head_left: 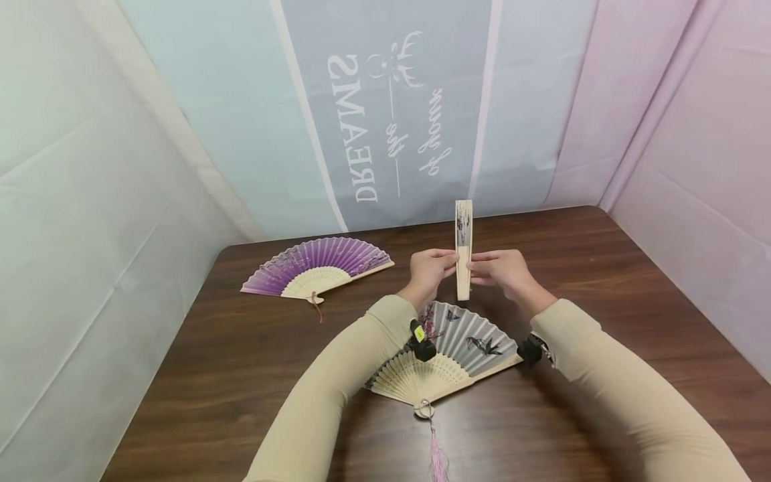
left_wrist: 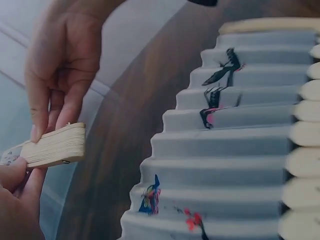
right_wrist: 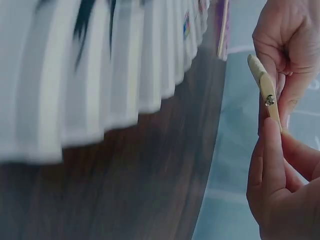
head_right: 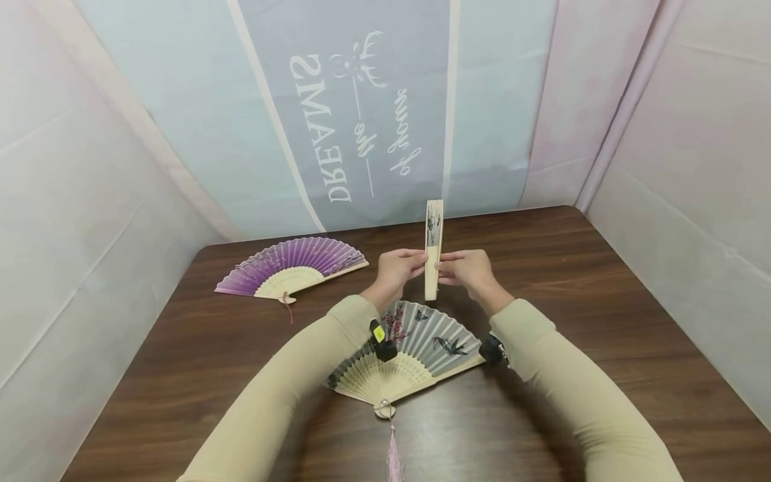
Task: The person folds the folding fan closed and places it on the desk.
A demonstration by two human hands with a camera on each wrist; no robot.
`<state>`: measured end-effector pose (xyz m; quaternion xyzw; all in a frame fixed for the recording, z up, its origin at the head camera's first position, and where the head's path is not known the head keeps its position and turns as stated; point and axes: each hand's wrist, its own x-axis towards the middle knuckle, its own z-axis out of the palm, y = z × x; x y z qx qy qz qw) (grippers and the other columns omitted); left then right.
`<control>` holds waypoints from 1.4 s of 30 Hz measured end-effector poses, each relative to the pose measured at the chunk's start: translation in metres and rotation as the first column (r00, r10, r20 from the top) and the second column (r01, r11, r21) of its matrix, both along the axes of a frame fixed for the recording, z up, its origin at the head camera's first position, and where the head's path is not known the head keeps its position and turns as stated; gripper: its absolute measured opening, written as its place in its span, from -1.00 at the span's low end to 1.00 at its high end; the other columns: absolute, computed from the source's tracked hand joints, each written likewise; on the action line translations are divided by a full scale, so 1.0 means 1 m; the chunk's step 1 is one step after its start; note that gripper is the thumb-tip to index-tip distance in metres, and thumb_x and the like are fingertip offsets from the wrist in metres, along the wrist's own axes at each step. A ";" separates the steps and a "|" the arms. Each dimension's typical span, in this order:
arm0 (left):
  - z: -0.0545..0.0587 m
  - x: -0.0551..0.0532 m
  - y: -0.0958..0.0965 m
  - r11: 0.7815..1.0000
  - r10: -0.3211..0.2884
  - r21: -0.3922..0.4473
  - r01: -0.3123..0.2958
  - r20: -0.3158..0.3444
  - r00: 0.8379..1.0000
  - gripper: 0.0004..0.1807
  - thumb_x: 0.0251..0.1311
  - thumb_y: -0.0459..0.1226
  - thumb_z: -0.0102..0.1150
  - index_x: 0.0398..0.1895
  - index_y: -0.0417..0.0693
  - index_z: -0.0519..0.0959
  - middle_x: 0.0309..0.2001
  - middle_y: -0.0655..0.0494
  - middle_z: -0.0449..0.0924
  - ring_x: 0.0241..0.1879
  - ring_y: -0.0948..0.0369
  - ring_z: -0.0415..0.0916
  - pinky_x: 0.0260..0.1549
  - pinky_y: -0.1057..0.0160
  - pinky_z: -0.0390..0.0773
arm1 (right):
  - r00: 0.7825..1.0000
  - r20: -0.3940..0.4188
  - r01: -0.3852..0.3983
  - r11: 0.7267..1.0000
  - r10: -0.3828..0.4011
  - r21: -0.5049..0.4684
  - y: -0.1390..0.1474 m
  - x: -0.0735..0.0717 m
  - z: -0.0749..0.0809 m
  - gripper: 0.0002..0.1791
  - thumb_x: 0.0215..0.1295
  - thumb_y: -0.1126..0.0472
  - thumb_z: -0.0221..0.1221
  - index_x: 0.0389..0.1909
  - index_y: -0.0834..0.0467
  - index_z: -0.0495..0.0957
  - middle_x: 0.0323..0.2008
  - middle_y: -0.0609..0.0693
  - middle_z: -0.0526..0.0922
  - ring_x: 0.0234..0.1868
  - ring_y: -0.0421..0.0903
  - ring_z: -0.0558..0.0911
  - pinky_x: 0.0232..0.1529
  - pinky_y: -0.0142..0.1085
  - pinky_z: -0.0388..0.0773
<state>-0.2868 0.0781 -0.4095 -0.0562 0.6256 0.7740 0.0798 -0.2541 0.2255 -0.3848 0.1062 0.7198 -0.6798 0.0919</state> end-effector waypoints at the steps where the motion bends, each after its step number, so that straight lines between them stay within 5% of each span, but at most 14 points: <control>1: -0.001 -0.001 0.005 1.000 0.006 0.002 -0.006 0.002 1.000 -0.83 0.17 -0.51 0.30 -0.18 -0.47 0.68 -0.13 -0.30 0.72 -0.07 -0.03 0.71 -0.11 0.19 0.78 | 1.000 0.005 -0.003 1.000 0.003 0.015 0.003 -0.002 0.000 -0.47 0.37 0.37 0.19 0.26 0.55 0.35 -0.51 -0.15 0.69 -0.48 -0.29 0.72 -0.20 -0.36 0.78; 8: -0.008 -0.010 0.035 0.992 0.089 0.081 -0.092 0.040 0.995 -0.87 0.13 -0.57 0.28 -0.25 -0.52 0.68 -0.22 -0.29 0.74 -0.13 -0.02 0.72 -0.09 0.14 0.79 | 0.999 0.043 -0.033 0.992 0.028 0.119 0.024 -0.018 0.003 -0.44 0.35 0.37 0.20 0.30 0.53 0.32 -0.53 -0.17 0.68 -0.47 -0.31 0.70 -0.13 -0.32 0.78; 16: -0.022 -0.015 0.053 0.990 0.137 0.015 -0.139 0.092 0.986 -0.89 0.12 -0.60 0.26 -0.28 -0.53 0.68 -0.30 -0.25 0.74 -0.24 0.09 0.72 -0.13 0.15 0.80 | 0.991 0.134 -0.048 0.979 0.021 0.199 0.034 -0.032 -0.008 -0.50 0.34 0.42 0.19 0.24 0.56 0.36 -0.53 -0.18 0.64 -0.48 -0.32 0.66 -0.16 -0.32 0.80; 23: -0.027 -0.018 0.059 0.995 0.101 -0.019 -0.099 0.105 0.989 -0.89 0.12 -0.61 0.25 -0.28 -0.55 0.66 -0.32 -0.24 0.74 -0.26 0.11 0.72 -0.14 0.17 0.80 | 0.980 0.198 -0.060 0.988 0.031 0.145 0.044 -0.039 -0.017 -0.47 0.33 0.46 0.17 0.27 0.58 0.31 -0.53 -0.17 0.61 -0.47 -0.33 0.64 -0.20 -0.38 0.79; 34: -0.032 -0.026 0.059 0.964 0.054 -0.264 -0.036 0.063 0.997 -0.93 0.04 -0.61 0.31 -0.38 -0.47 0.71 -0.30 -0.28 0.74 -0.44 0.21 0.67 -0.30 0.31 0.80 | 0.972 0.234 -0.077 0.983 0.036 0.166 0.044 -0.045 -0.019 -0.48 0.31 0.49 0.17 0.25 0.58 0.33 -0.51 -0.12 0.61 -0.50 -0.31 0.64 -0.25 -0.39 0.79; 39: -0.035 -0.032 0.059 0.924 0.035 -0.383 -0.006 0.069 0.997 -0.93 -0.02 -0.59 0.37 -0.44 -0.38 0.74 -0.38 -0.22 0.76 -0.56 0.26 0.62 -0.52 0.45 0.73 | 0.967 0.255 -0.073 0.972 0.015 0.222 0.041 -0.046 -0.020 -0.50 0.32 0.45 0.19 0.24 0.55 0.36 -0.51 -0.09 0.60 -0.51 -0.30 0.64 -0.25 -0.37 0.80; 40: -0.035 -0.033 0.059 0.903 0.030 -0.430 -0.001 0.060 0.998 -0.94 -0.02 -0.57 0.38 -0.45 -0.35 0.75 -0.39 -0.19 0.76 -0.59 0.29 0.60 -0.59 0.50 0.68 | 0.966 0.257 -0.072 0.970 0.010 0.232 0.040 -0.047 -0.020 -0.50 0.33 0.44 0.19 0.24 0.55 0.37 -0.51 -0.09 0.60 -0.52 -0.30 0.64 -0.27 -0.38 0.80; 42: -0.033 -0.034 0.059 0.812 0.003 -0.583 0.012 0.026 1.000 -0.94 -0.01 -0.51 0.38 -0.50 -0.25 0.77 -0.46 -0.07 0.77 -0.68 0.37 0.47 -0.69 0.61 0.51 | 0.965 0.261 -0.073 0.966 0.006 0.247 0.040 -0.048 -0.020 -0.51 0.33 0.44 0.19 0.23 0.54 0.37 -0.51 -0.08 0.59 -0.52 -0.29 0.63 -0.28 -0.39 0.79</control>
